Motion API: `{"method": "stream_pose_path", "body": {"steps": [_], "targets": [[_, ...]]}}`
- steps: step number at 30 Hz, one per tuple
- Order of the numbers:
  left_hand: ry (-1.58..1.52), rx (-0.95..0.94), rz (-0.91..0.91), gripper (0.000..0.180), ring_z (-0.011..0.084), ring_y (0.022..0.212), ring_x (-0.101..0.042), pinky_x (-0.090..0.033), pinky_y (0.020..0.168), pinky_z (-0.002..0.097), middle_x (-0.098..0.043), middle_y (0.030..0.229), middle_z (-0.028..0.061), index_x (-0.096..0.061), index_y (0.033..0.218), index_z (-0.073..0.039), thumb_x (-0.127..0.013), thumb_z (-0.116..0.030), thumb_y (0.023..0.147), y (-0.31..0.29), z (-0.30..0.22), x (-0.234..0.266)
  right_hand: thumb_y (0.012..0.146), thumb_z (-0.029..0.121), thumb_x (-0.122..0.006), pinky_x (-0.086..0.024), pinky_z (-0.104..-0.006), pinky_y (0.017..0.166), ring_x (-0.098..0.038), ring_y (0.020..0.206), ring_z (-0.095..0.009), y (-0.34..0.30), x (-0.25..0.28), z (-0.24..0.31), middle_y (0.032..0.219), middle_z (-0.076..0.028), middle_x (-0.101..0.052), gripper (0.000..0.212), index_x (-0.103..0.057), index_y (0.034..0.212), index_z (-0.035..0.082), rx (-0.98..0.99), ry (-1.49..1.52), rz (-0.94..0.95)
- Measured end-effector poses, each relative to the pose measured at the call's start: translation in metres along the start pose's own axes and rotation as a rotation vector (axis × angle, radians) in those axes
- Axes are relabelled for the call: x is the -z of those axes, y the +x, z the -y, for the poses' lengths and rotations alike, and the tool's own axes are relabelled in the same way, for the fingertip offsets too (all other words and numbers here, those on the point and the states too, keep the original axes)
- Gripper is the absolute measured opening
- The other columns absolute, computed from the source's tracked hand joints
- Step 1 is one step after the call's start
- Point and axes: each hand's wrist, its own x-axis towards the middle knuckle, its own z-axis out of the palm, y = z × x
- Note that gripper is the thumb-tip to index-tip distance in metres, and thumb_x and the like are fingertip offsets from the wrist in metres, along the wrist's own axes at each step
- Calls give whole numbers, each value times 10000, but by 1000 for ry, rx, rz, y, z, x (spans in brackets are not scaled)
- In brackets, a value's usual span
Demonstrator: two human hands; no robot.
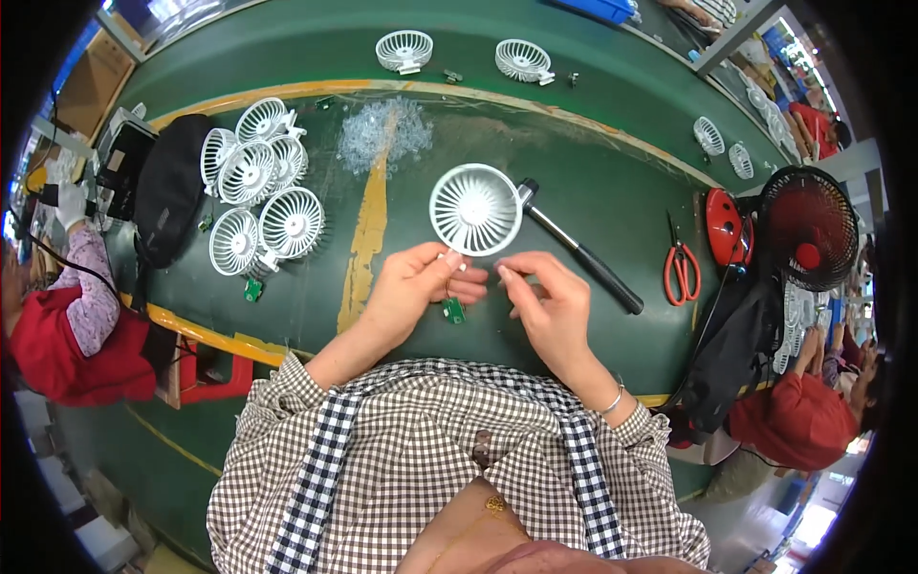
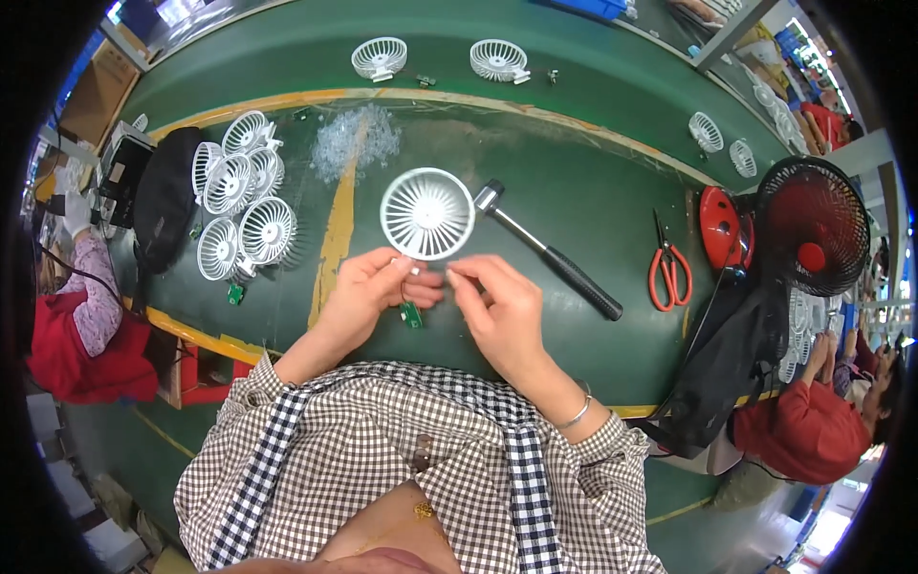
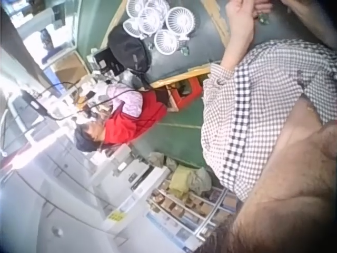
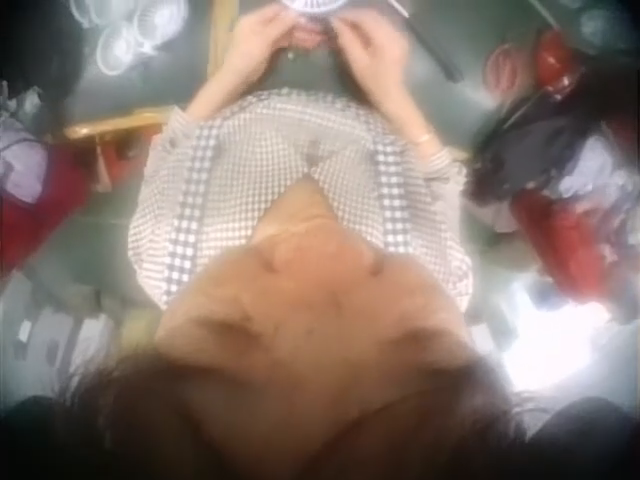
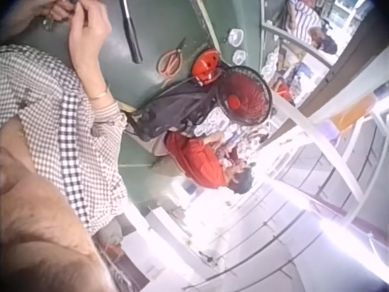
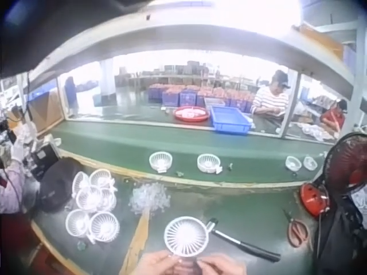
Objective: The person assembles fan housings by attaching small electronic boards and plastic pieces to fan grilles by hand and with a mallet, then places the assembled housings onto a conveyor belt.
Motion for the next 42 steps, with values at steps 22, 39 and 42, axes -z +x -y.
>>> {"method": "stream_pose_path", "body": {"steps": [22, 39, 42], "targets": [[664, 237, 47, 391, 98, 458, -509, -421, 465, 222, -557, 520, 32, -576, 760, -6, -469, -302, 992, -22, -81, -19, 747, 102, -727, -438, -334, 508, -540, 558, -243, 14, 14, 29, 641, -81, -574, 134, -626, 745, 14, 352, -298, 210], [1243, -428, -16, 463, 275, 1043, -470, -375, 910, 373, -553, 1111, 98, -629, 1044, -9, -782, -292, 711, 9, -8, -1, 801, 13, -643, -492, -379, 620, -598, 693, -331, 18, 43, 1, 871, -141, -611, 233, -593, 1027, -12, 186, -671, -77], [1219, -449, -42, 470, 273, 1043, -470, -376, 909, 376, -553, 1115, 100, -633, 1036, -10, -786, -305, 704, 5, -8, 0, 755, -80, -632, -504, -335, 619, -624, 705, -252, 5, 36, 20, 836, -135, -637, 426, -611, 1169, 18, 502, -496, -307]]}}
